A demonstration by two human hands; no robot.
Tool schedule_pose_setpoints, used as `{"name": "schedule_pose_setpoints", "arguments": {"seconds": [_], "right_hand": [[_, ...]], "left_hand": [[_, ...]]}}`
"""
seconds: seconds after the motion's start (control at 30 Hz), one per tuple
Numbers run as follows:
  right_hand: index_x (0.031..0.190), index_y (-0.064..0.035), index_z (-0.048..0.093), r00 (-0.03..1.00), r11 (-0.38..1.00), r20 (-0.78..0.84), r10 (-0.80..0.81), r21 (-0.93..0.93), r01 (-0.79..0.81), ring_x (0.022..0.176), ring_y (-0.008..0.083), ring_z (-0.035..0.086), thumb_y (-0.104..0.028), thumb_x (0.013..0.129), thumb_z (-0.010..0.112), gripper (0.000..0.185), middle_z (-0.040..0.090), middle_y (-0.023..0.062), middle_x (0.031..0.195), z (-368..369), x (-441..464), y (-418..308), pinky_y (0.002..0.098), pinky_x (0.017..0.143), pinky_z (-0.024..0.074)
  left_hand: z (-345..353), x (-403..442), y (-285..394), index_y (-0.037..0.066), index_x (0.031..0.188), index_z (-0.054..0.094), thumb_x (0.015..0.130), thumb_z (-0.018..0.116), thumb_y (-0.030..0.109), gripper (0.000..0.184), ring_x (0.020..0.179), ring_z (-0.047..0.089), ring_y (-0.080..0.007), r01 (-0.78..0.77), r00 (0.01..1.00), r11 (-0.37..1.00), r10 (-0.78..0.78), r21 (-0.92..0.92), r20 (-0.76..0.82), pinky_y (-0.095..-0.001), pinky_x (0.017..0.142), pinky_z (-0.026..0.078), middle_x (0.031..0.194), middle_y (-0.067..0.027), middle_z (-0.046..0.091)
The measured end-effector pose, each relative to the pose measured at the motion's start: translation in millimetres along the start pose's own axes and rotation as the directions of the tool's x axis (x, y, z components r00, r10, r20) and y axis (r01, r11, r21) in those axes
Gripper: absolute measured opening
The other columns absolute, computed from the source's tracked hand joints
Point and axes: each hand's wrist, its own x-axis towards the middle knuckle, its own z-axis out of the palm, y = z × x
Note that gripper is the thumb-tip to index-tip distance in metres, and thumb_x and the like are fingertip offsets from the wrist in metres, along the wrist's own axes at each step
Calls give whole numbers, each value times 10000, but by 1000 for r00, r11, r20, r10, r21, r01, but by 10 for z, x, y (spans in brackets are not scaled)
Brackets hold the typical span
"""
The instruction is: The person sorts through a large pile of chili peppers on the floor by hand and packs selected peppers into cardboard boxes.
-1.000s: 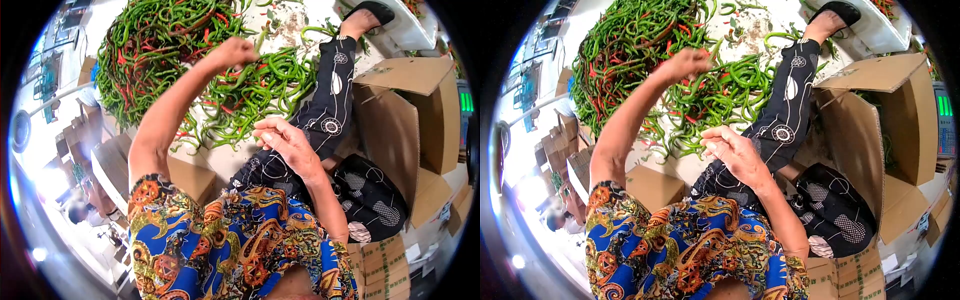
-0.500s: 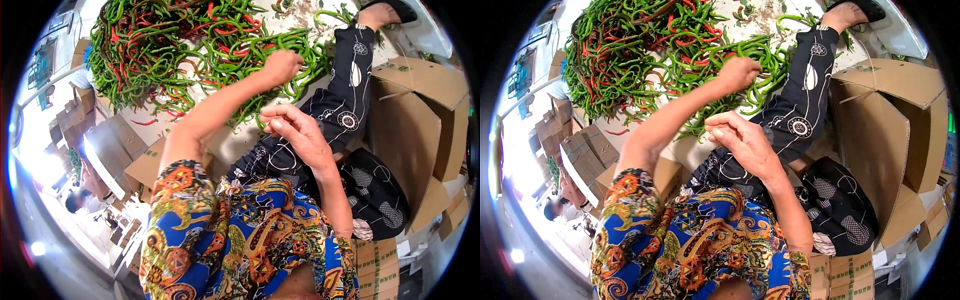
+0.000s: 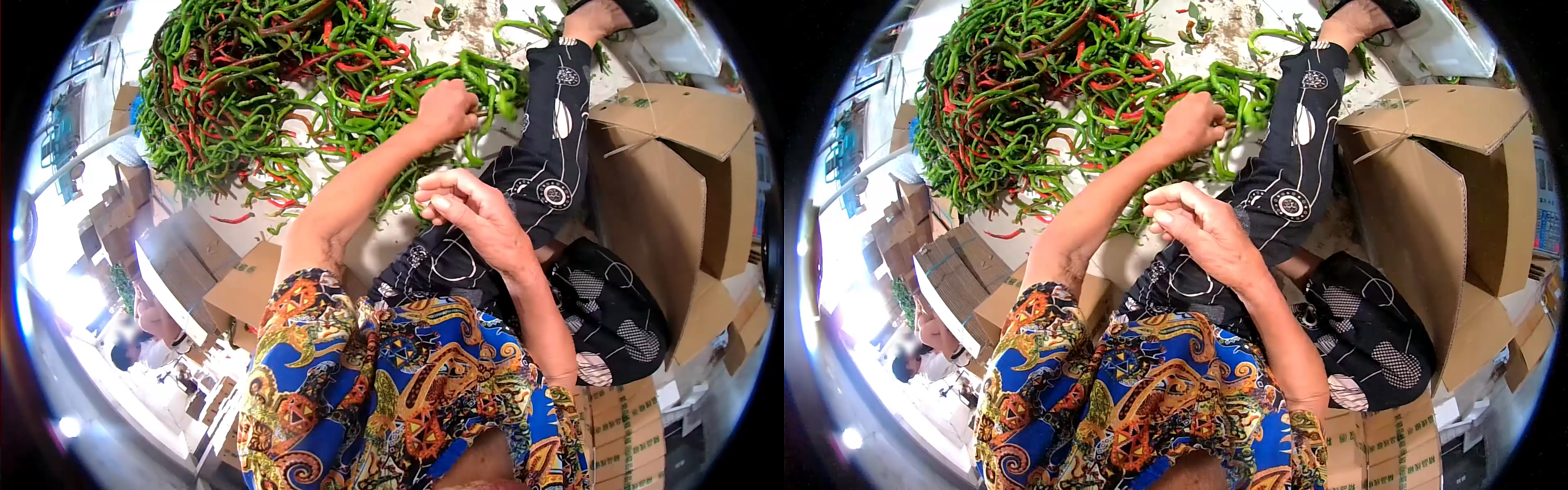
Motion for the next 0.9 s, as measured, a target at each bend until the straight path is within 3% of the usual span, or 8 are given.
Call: {"name": "schedule_pose_setpoints", "arguments": {"seconds": [0.17,0.3,0.5,0.57,0.63,0.77,0.8,0.9], "right_hand": [[1172,-3,554,1000,999,-3,-28,-17,28,877,94,593,-185,950,550,288,632,70,1046,-32,-11,50,248,772,491],[1173,3,551,997,999,-75,-28,13,29,887,110,601,-189,964,520,286,628,80,1044,5,-38,58,247,777,497],[1217,40,527,935,992,-350,-56,86,91,922,125,579,-188,958,536,345,597,93,1080,97,-13,7,260,807,481],[1258,41,499,919,985,-384,-87,105,137,964,142,566,-240,933,584,438,590,99,1103,32,69,89,280,848,461],[1281,40,482,900,980,-435,-34,164,116,980,149,562,-267,916,609,494,589,104,1117,65,144,81,286,866,451],[1121,29,538,888,937,-456,-69,276,215,876,163,620,-189,931,573,292,634,128,1037,44,290,138,277,803,490],[1131,32,536,889,932,-455,-51,299,207,853,178,640,-123,942,531,244,643,158,1021,62,264,82,258,757,507],[1140,26,546,874,914,-474,-112,296,278,654,98,542,-103,945,530,236,617,76,895,-4,33,-87,226,601,453]], "left_hand": [[-702,-107,-94,33,856,704,773,684,181,171,766,583,-103,357,927,627,-146,-693,345,-247,714,449,801,1,657],[-994,-286,-168,56,957,655,819,655,134,159,738,534,-57,542,837,194,-213,-818,504,-206,663,398,830,28,617],[-1172,-681,-101,46,902,619,836,654,160,136,706,547,-93,487,852,-40,-196,-872,485,-243,669,447,843,-5,605],[-1188,-839,44,42,893,608,828,659,179,160,750,580,-116,433,887,-68,-143,-899,439,-263,705,476,828,-19,604],[-1232,-1017,346,35,874,619,819,661,166,147,745,563,-95,451,879,204,-275,-869,391,-250,682,464,793,-6,591],[-1184,-1308,738,35,884,673,805,687,90,97,716,520,-67,157,986,678,-146,-718,78,-234,626,426,781,8,591],[-1117,-1349,662,25,919,679,810,685,79,123,733,535,-75,52,995,677,-94,-734,-17,-237,656,436,794,-9,607],[-1053,-1470,290,15,1009,661,857,622,147,205,796,585,-113,329,865,494,-500,-805,47,-257,735,468,881,-35,655]]}}
